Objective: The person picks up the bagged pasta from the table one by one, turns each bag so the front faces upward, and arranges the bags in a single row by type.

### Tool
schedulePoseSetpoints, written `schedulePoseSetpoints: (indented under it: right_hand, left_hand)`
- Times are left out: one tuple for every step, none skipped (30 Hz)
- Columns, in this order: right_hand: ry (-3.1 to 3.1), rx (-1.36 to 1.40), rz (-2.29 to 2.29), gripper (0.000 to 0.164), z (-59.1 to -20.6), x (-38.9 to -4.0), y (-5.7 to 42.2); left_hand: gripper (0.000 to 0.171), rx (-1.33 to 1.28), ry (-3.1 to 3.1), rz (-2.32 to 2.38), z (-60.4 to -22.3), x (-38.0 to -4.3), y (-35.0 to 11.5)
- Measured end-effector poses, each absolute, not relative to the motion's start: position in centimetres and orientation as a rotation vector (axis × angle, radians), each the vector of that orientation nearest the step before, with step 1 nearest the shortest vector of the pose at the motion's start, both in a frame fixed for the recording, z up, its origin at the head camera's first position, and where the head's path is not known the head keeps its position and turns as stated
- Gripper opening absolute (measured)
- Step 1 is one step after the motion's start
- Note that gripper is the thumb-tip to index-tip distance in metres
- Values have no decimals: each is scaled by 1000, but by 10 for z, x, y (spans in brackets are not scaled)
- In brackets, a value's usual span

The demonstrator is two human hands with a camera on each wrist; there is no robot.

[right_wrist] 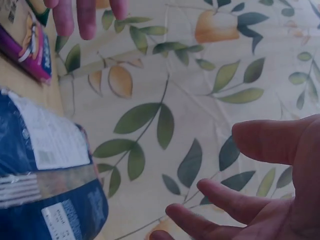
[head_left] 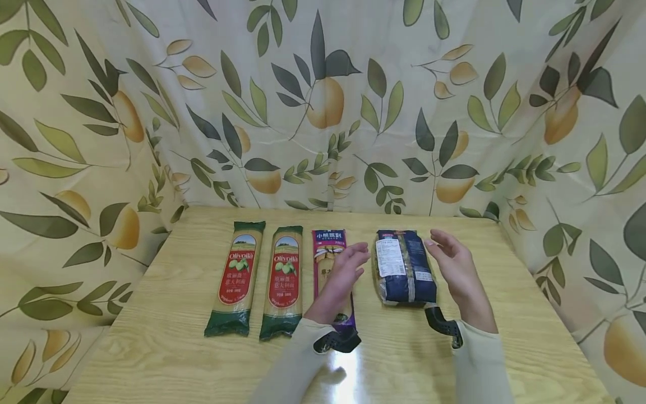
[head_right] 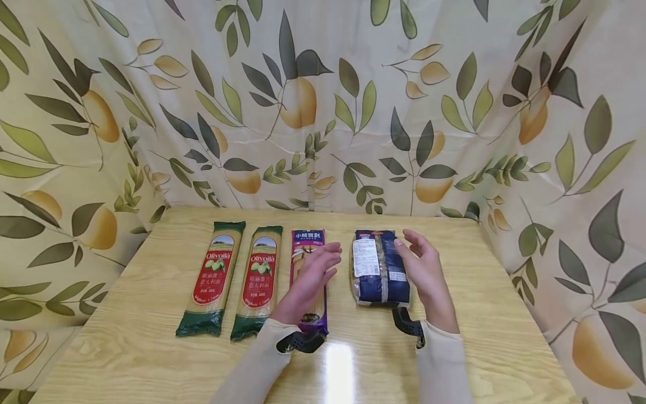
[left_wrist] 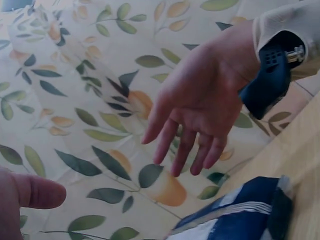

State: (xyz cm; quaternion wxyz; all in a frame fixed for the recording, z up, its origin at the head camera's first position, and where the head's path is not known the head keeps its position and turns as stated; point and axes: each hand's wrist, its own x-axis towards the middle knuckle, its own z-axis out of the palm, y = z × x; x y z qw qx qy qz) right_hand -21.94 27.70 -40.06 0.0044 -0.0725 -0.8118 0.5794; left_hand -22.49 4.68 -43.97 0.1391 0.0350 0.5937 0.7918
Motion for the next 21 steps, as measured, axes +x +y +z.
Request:
schedulePoseSetpoints:
  right_hand:
    - [-2551,-248,1811,68,-403,-221,278]
    - [-2557,-268,1806,68,-406,-222,280]
    - [-2563,-288,1803,69,-408,-223,281]
    - [-2567,-304,1803,69,-410,-224,282]
    - [-2571,-315,1807,70,-412,-225,283]
    - [-2576,-325,1814,70,-414,-226,284]
    - [-2580,-335,1821,71,-415,-227,285]
    - [-2586,-345,1827,72,-417,-227,286]
    - [-2592,-350,1834,73,-418,-228,287]
    - [-2597,-356,1844,74,-420,-228,288]
    - [-2601,-358,1853,74,-421,-229,289]
    - [-2602,-359,1862,75,-423,-229,290]
    - [-2601,-358,1877,74,-425,-230,292]
    - [-2598,-355,1893,74,-427,-231,293]
    - [-2596,-354,1914,74,-428,-231,294]
    - [-2594,-356,1938,74,-430,-232,296]
    - [-2590,-360,1962,74,-431,-233,297]
    - [-2586,-371,1989,73,-433,-234,298]
    - [-2587,-383,2013,74,-434,-234,299]
    - [-2587,-401,2034,74,-436,-235,300]
    - [-2588,-419,2050,74,-438,-235,301]
  left_hand:
    - [51,88,1714,2290,-442,-225,49]
    - [52,73,1715,2286,-445,-225,52]
    - [53,61,1715,2286,-448,-226,54]
    - [54,47,1709,2290,-450,-226,56]
    - [56,33,1701,2295,-453,-226,59]
    - [57,19,1691,2300,-455,-226,61]
    - [59,13,1692,2297,-457,-226,62]
    - [60,3,1695,2293,-459,-226,63]
    - [62,-2,1695,2288,-461,-226,64]
    - [63,-11,1690,2284,-462,-225,64]
    - [64,-22,1687,2278,-463,-225,65]
    - [64,-33,1680,2271,-464,-225,65]
    - [65,-41,1674,2266,-465,-225,66]
    - [65,-49,1662,2267,-465,-225,66]
    - [66,-57,1654,2266,-466,-225,67]
    - [67,-68,1648,2265,-467,-225,68]
    - [68,-81,1642,2263,-467,-226,69]
    - [69,-96,1638,2261,-468,-226,70]
    - [69,-107,1637,2258,-470,-226,71]
    - [70,-115,1641,2252,-471,-226,72]
    - [70,-123,1646,2244,-472,-225,73]
